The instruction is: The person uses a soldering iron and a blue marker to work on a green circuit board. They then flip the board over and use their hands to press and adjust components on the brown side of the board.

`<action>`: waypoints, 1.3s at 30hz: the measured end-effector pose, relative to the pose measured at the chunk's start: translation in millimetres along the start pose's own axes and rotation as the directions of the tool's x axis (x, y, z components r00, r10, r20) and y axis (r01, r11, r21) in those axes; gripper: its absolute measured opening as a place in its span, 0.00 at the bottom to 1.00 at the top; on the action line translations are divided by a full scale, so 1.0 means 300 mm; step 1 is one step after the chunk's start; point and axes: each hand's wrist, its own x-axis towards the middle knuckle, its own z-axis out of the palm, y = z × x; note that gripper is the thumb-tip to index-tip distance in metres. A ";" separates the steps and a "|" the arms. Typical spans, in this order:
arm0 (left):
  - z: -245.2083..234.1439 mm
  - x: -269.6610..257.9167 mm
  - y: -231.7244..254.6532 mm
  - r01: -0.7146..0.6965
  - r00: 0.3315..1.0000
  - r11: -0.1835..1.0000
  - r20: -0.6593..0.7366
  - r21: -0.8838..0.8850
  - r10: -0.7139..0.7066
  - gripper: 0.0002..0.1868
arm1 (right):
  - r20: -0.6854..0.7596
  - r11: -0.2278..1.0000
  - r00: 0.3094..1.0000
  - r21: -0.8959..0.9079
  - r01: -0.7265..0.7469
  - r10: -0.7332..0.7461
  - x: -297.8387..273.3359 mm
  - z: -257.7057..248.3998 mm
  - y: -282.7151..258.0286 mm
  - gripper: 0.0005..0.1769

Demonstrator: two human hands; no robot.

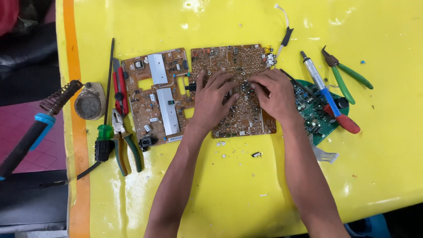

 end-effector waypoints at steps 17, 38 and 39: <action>0.085 -0.012 0.046 0.164 0.976 0.986 -0.139 -0.026 -0.166 0.09 | -0.088 0.997 0.994 -0.017 0.070 -0.071 -0.006 0.006 -0.006 0.07; 0.088 -0.008 0.040 0.145 0.975 0.988 -0.159 -0.055 -0.152 0.11 | -0.059 0.997 0.998 0.080 0.002 0.003 0.000 0.007 0.003 0.08; 0.090 -0.009 0.040 0.148 0.975 0.987 -0.158 -0.057 -0.156 0.11 | -0.056 0.997 0.998 0.080 0.001 0.004 0.005 0.002 -0.006 0.08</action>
